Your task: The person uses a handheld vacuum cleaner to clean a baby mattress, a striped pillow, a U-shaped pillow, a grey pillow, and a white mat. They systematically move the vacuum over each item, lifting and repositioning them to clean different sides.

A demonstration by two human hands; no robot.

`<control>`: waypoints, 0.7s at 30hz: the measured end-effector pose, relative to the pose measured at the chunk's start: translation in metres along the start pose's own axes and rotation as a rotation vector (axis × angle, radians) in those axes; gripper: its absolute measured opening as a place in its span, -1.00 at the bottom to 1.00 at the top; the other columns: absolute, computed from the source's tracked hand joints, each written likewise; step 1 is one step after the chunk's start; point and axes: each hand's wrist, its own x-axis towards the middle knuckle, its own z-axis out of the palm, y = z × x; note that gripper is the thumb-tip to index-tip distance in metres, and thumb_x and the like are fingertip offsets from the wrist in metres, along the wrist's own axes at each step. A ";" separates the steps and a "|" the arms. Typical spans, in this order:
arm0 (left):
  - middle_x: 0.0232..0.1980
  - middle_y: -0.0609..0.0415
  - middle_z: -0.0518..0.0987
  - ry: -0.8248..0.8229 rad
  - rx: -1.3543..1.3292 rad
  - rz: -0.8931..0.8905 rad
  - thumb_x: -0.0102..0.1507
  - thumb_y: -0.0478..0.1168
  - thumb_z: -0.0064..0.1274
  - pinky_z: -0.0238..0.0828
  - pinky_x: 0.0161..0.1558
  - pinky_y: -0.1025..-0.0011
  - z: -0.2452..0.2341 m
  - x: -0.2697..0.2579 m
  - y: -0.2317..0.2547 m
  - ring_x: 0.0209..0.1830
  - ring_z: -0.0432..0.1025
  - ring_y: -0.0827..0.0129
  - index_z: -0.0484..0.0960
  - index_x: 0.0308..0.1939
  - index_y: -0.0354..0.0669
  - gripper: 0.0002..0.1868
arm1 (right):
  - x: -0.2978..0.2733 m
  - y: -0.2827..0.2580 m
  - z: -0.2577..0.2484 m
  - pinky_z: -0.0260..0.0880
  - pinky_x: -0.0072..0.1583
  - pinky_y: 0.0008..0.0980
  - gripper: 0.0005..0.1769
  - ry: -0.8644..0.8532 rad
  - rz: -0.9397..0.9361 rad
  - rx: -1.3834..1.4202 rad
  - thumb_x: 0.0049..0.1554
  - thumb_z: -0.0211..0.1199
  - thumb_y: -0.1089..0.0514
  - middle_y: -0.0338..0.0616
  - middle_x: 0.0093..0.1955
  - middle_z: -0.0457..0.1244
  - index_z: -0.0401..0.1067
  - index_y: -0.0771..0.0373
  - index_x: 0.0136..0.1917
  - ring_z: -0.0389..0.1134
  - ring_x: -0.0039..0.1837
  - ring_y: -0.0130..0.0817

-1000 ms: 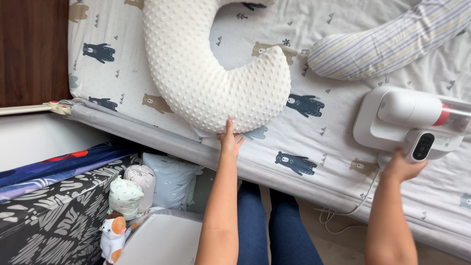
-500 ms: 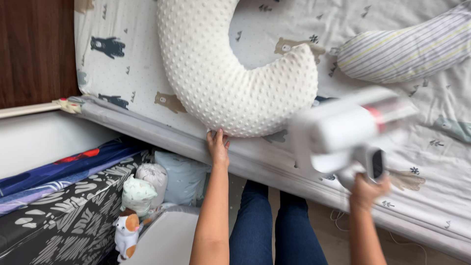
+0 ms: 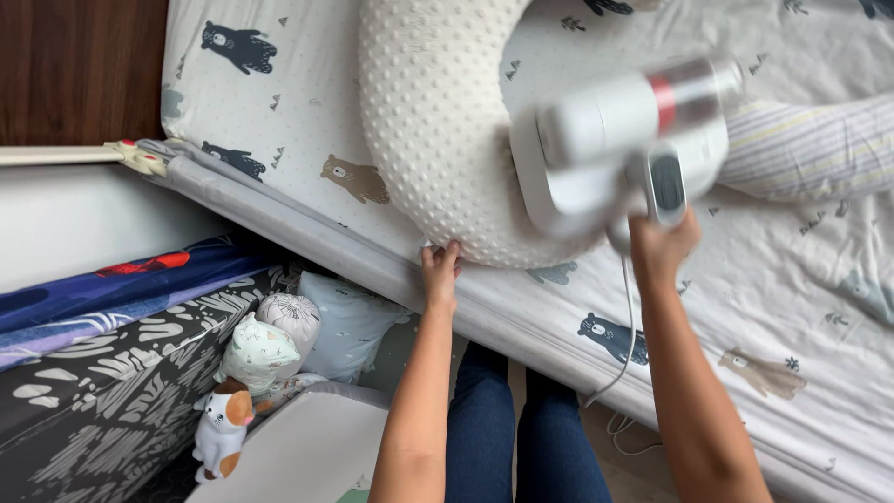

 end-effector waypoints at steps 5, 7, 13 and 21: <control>0.24 -0.02 0.54 -0.098 -0.198 0.031 0.36 -0.05 0.07 0.28 0.10 0.28 -0.041 -0.002 -0.006 0.24 0.42 0.20 0.47 0.26 -0.17 -0.55 | -0.114 0.024 -0.056 0.32 -0.08 -0.28 -0.83 -0.148 0.017 -0.132 0.04 0.32 0.24 -0.05 -0.27 0.30 0.42 0.35 -0.12 0.35 -0.23 -0.26; 0.36 -0.01 0.48 -0.176 -0.318 0.009 0.37 -0.05 -0.02 0.26 0.17 0.28 -0.052 -0.003 0.003 0.34 0.38 0.18 0.42 0.35 -0.09 -0.51 | -0.141 0.017 -0.055 0.31 -0.18 -0.34 -0.68 -0.188 -0.062 -0.133 -0.04 0.52 0.10 -0.12 -0.36 0.30 0.40 0.28 -0.25 0.34 -0.33 -0.34; 0.62 0.07 0.18 -0.225 -0.618 0.013 0.41 0.03 -0.23 0.01 0.47 0.15 -0.107 -0.021 0.041 0.56 0.13 0.15 0.19 0.55 0.10 -0.39 | -0.150 -0.040 0.009 0.27 -0.24 -0.42 -0.57 -0.160 -0.084 -0.121 -0.03 0.59 0.06 -0.15 -0.42 0.26 0.33 0.26 -0.31 0.30 -0.39 -0.41; 0.62 0.04 0.17 -0.171 -0.571 0.132 0.34 0.06 -0.16 -0.13 0.50 0.04 -0.074 -0.007 0.045 0.60 0.06 0.07 0.04 0.60 0.09 -0.25 | -0.078 -0.119 0.103 0.32 -0.19 -0.40 -0.59 -0.101 -0.178 0.019 0.01 0.60 0.05 -0.10 -0.35 0.31 0.41 0.30 -0.20 0.36 -0.31 -0.40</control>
